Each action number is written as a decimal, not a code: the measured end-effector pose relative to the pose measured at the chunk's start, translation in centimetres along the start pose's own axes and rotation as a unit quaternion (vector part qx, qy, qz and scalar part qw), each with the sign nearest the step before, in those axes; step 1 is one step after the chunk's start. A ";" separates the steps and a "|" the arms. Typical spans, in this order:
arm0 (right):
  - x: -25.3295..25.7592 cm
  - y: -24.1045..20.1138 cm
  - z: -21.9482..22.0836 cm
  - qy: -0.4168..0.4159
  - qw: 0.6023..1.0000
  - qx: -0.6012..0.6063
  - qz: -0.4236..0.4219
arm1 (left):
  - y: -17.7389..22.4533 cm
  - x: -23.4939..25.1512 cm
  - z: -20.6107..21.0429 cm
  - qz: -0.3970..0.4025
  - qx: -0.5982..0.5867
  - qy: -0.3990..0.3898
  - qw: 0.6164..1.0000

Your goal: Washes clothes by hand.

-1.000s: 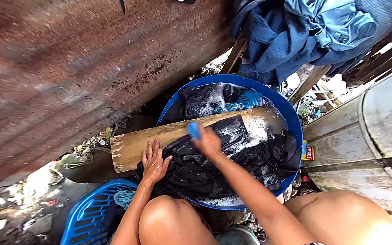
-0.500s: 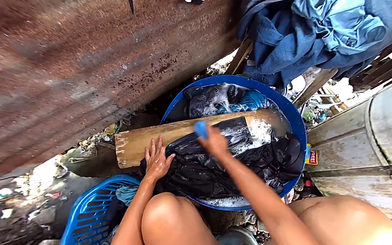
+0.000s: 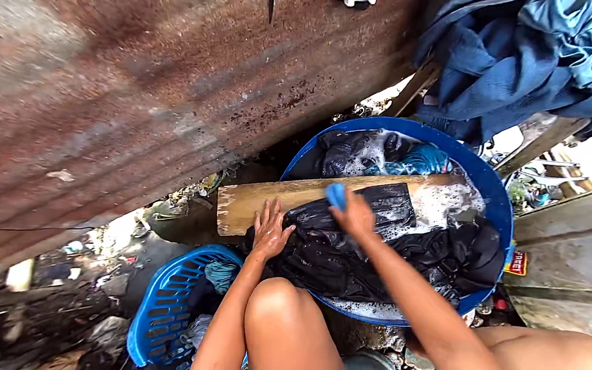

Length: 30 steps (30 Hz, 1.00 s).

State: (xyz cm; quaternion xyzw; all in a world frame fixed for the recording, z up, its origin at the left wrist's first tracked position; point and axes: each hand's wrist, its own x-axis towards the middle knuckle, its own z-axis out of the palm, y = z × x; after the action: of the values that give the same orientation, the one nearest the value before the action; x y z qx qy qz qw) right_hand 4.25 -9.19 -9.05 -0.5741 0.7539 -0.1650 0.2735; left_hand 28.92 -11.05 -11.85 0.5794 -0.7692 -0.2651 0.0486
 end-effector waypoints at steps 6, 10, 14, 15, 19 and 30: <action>2.2 8.7 -5.9 0.177 0.960 0.010 0.216 | 0.4 0.6 0.5 -0.004 0.031 -0.009 0.999; -2.2 -5.3 3.9 0.031 0.998 0.051 0.034 | 0.3 0.5 0.4 0.003 0.030 -0.001 1.000; -1.4 -3.0 2.5 -0.037 0.999 0.017 -0.021 | -0.6 0.0 0.4 0.020 0.026 0.011 0.999; -0.4 0.1 0.0 0.000 1.000 0.010 0.019 | -0.6 0.2 0.4 0.024 0.027 0.016 0.999; 2.3 9.8 -6.8 0.151 0.967 0.026 0.205 | -0.3 0.4 0.7 0.025 0.028 0.017 0.999; -1.4 1.1 -1.3 -0.002 0.999 0.011 0.033 | -0.4 0.1 0.6 0.039 0.034 0.035 0.998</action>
State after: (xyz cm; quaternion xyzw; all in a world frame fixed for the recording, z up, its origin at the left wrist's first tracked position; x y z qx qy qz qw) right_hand 2.92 -7.61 -8.29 -0.5462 0.7699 -0.1630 0.2869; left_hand 28.96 -11.03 -12.54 0.5590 -0.7978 -0.2160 0.0664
